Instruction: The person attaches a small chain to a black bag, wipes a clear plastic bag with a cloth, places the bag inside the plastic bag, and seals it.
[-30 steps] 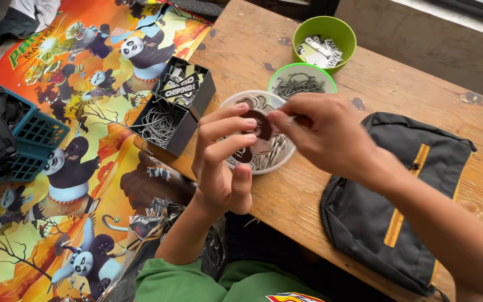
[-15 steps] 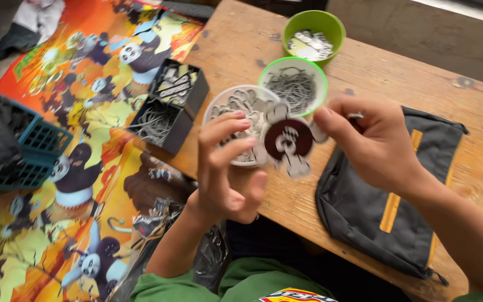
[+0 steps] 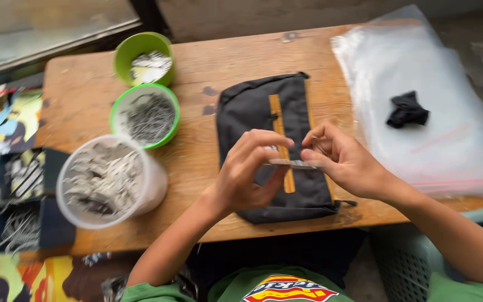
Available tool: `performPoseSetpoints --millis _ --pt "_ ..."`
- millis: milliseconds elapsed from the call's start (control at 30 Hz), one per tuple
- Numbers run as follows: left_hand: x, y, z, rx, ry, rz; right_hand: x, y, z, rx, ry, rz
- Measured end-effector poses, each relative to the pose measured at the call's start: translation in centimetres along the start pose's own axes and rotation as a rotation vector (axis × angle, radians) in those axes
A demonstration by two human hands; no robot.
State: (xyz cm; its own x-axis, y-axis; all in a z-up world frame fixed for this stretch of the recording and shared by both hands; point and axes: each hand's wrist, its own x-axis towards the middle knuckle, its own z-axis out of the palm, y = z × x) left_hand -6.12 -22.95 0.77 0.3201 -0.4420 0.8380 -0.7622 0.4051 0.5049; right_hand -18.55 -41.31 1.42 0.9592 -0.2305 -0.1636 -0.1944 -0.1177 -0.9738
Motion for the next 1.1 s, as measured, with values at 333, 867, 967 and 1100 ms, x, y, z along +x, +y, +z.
performPoseSetpoints --millis 333,867,967,1100 --pt "-1.5 -3.4 3.8 -0.587 -0.152 -0.490 -0.9 4.5 -1.9 -0.147 0.332 -0.269" --pt "-3.8 -4.2 2.8 -0.501 -0.433 -0.504 -1.0 5.3 0.9 -0.127 0.238 -0.336" --pt "-3.9 -4.3 3.0 -0.424 -0.417 -0.461 -1.1 6.4 0.8 -0.070 0.207 -0.281" --pt "-3.8 -4.2 3.2 -0.363 -0.407 -0.412 -1.0 6.4 0.8 -0.073 0.165 -0.279"
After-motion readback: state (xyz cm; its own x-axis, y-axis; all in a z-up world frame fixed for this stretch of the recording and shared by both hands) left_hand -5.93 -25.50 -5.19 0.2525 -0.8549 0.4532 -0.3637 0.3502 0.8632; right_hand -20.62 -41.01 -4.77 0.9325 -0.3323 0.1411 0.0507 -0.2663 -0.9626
